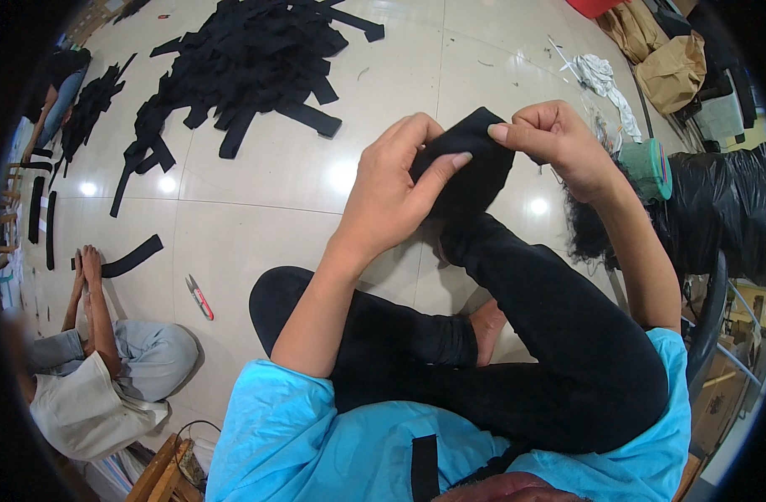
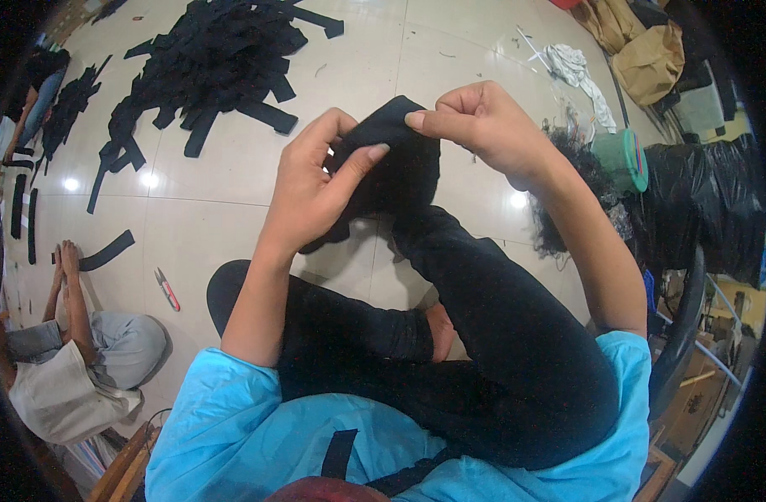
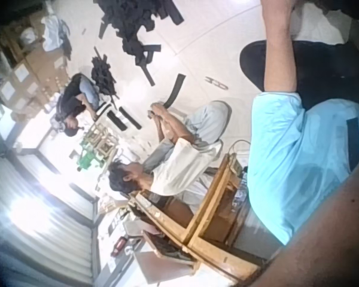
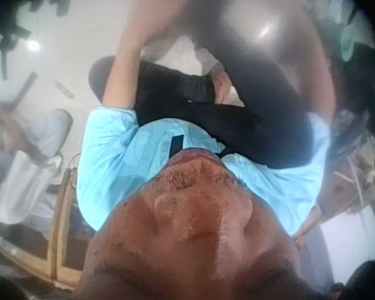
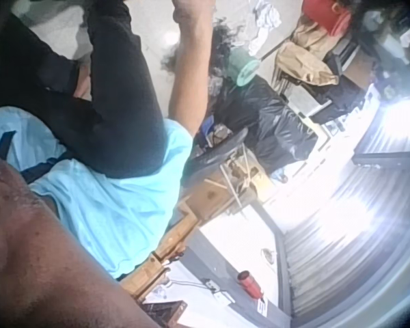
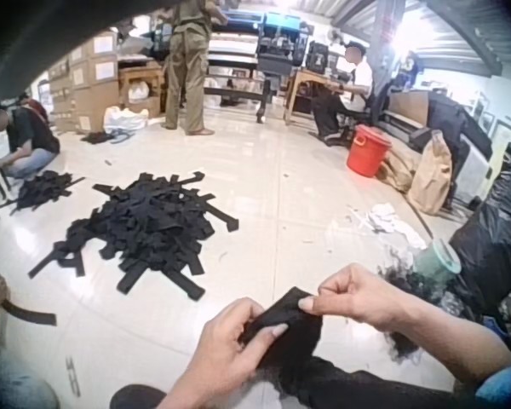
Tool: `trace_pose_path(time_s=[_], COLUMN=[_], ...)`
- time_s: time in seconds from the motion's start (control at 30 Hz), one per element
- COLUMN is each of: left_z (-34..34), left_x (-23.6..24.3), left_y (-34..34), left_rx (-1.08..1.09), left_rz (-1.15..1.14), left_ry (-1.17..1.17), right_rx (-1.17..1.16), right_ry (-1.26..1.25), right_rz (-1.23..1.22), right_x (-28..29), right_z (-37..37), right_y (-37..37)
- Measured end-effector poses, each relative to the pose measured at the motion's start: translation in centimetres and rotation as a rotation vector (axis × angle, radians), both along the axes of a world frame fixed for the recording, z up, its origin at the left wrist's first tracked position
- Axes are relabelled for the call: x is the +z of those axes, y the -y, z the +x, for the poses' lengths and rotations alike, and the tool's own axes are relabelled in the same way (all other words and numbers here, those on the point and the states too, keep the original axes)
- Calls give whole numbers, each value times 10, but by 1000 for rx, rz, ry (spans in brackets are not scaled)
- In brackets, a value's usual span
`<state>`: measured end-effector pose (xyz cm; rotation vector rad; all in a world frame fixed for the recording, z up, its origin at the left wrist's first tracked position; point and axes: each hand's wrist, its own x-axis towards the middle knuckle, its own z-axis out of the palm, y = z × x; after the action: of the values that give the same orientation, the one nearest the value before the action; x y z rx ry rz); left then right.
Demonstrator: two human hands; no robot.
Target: The person sits on the floor and uses scissors to trim the edges of a black fabric piece. They repeatedly cut small sections, rotate the fabric, and remove loose threads by hand.
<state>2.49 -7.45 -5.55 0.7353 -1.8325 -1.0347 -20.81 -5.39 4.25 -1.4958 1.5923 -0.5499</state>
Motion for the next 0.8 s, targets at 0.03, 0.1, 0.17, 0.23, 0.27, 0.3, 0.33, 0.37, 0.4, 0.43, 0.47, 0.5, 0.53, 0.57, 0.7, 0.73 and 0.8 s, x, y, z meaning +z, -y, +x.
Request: trace_pose_path(time_s=[0.03, 0.1, 0.17, 0.23, 0.27, 0.3, 0.33, 0.37, 0.4, 0.43, 0.47, 0.5, 0.53, 0.57, 0.7, 0.73, 0.8], left_z=[-1, -4, -3, -6, -8, -9, -8, -10, -10, -8, -6, -4, -3, -1, -4, -7, -11], left_x=[1, 4, 14, 14, 10, 6, 4, 2, 1, 2, 7, 10, 10, 10, 9, 8, 7], left_y=[-1, -8, -12, -13, -13, -13, -12, -10, -9, -9, -8, -9, -10, -12, -13, -14, -16], left_rx=[13, 42, -1, -35, -40, -46, -40, -40, -40, -9, 21, 51, 124, 198, 268, 230, 154], left_rz=[46, 139, 323, 333, 249, 165, 119, 74, 29, 4, -21, -46, -92, -140, -156, -87, 51], left_ry=[-29, -83, -88, -102, -114, -125, -124, -125, -126, -113, -101, -89, -80, -70, -111, -101, -82], right_rx=[8, 29, 39, 52, 68, 84, 101, 113, 125, 139, 153, 167, 192, 218, 204, 204, 203], right_ry=[13, 43, -4, -55, -80, -105, -133, -165, -196, -198, -202, -205, -228, -250, -264, -264, -267], right_rz=[-8, -25, -105, -184, -226, -267, -297, -327, -357, -366, -374, -383, -382, -383, -366, -385, -425], right_x=[0, -3, 0, 5, 9, 13, 17, 21, 24, 26, 28, 29, 28, 28, 25, 25, 28], right_z=[-1, -3, 0, 1, 2, 3, 4, 3, 3, 5, 7, 8, 10, 12, 12, 12, 13], right_y=[0, 0, 0, -2, -2, -2, -2, -3, -4, -6, -9, -11, -13, -16, -15, -13, -11])
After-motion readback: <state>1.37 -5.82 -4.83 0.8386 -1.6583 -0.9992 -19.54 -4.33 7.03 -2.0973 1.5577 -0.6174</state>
